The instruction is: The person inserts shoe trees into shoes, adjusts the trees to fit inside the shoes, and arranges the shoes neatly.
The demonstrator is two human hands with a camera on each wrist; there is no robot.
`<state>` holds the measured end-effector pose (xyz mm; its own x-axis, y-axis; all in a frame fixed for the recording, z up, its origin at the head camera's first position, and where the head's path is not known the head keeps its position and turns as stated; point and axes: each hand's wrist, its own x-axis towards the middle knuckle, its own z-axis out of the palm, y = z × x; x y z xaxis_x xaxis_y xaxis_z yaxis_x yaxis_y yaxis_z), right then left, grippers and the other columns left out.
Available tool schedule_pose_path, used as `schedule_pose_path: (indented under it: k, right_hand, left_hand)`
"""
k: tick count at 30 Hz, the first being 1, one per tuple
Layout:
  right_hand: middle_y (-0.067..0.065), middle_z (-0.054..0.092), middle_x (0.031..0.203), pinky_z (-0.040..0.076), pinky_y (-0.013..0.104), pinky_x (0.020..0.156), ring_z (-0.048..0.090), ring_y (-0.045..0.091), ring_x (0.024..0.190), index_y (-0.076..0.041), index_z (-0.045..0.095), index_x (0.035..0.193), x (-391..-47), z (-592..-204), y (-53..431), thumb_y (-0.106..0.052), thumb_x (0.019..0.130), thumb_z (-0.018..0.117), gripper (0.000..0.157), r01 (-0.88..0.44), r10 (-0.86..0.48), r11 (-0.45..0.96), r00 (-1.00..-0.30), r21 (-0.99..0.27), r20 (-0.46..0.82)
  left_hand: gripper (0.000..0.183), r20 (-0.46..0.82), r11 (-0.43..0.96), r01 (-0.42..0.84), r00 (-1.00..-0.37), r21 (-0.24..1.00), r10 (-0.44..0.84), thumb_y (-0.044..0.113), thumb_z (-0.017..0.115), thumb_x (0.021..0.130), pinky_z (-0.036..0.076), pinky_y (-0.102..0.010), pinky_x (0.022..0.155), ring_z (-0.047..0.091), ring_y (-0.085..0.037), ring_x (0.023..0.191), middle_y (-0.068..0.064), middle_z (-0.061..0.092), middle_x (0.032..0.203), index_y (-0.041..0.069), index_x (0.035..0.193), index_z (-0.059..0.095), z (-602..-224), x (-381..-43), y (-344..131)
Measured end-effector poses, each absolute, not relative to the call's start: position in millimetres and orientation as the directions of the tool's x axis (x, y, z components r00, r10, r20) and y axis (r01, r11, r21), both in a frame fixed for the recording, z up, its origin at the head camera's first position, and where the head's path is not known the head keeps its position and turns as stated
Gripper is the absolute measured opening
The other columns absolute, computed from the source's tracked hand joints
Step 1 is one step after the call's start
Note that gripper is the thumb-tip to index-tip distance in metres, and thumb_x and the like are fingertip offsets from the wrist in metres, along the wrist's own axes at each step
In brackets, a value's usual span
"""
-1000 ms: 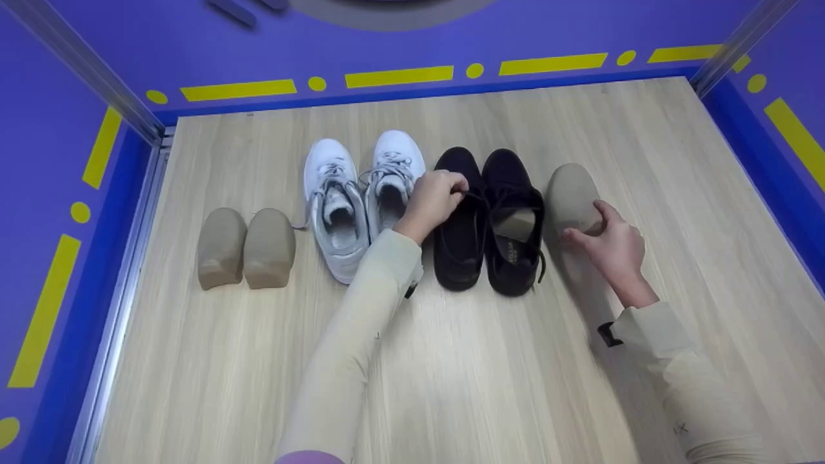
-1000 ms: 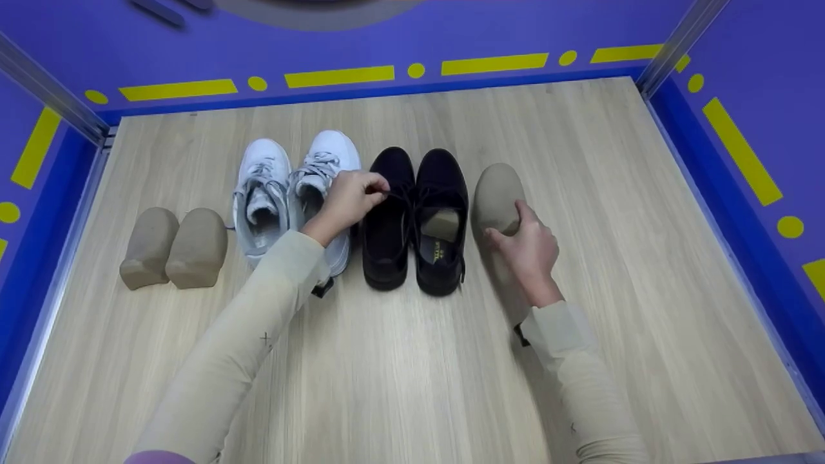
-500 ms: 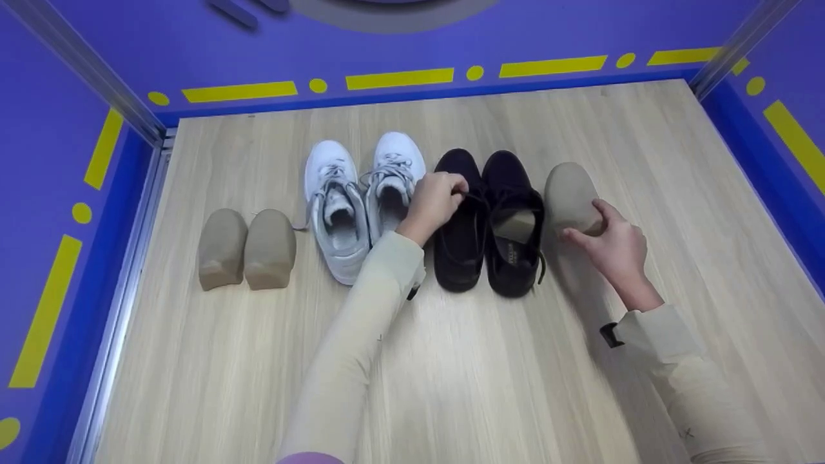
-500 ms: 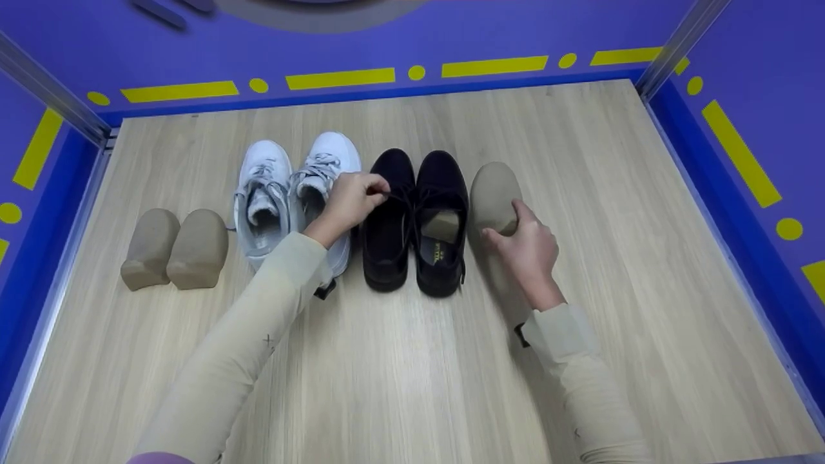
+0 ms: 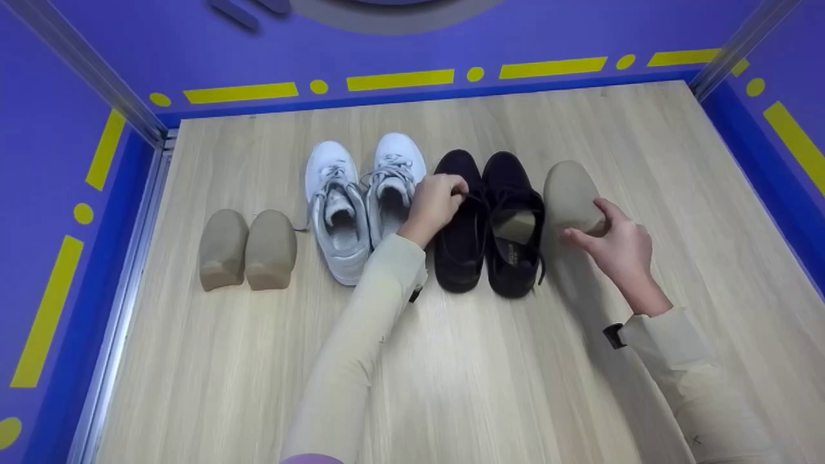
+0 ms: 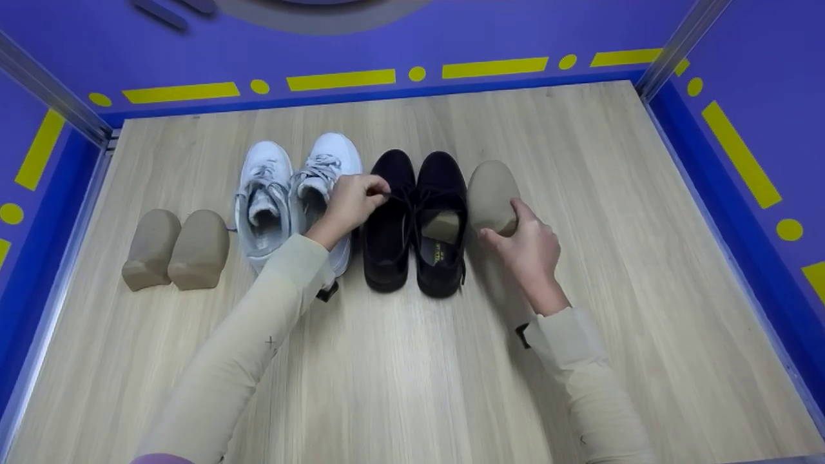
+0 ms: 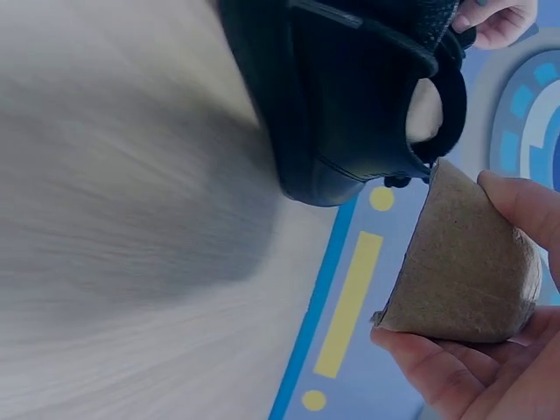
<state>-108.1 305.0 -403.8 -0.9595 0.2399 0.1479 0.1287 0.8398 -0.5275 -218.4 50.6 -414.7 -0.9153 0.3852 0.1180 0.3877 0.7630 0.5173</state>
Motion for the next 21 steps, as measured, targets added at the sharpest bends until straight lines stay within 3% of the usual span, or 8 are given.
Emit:
schedule_pose_path:
  k: [9, 21]
  right_hand:
    - [0.028, 0.055, 0.111, 0.039, 0.048, 0.069, 0.055, 0.042, 0.076, -0.001, 0.050, 0.123, -104, -393, 302, -0.032, 0.068, 0.073, 0.067, 0.116, 0.222, 0.828, -0.966, -0.549, 0.130]
    - [0.028, 0.059, 0.105, 0.040, 0.045, 0.068, 0.057, 0.039, 0.080, -0.004, 0.051, 0.121, -98, -380, 289, -0.032, 0.068, 0.072, 0.064, 0.090, 0.171, 0.827, -0.981, -0.555, 0.096]
  left_hand:
    - [0.010, 0.117, 0.759, 0.384, -0.917, 0.525, 0.382, 0.012, 0.061, 0.080, 0.045, -0.027, 0.079, 0.061, -0.014, 0.086, 0.004, 0.067, 0.090, 0.015, 0.086, 0.068, -415, -219, 51]
    - [0.010, 0.117, 0.754, 0.401, -0.908, 0.520, 0.403, 0.012, 0.060, 0.080, 0.045, -0.027, 0.080, 0.060, -0.015, 0.087, 0.003, 0.067, 0.091, 0.014, 0.087, 0.067, -416, -219, 49]
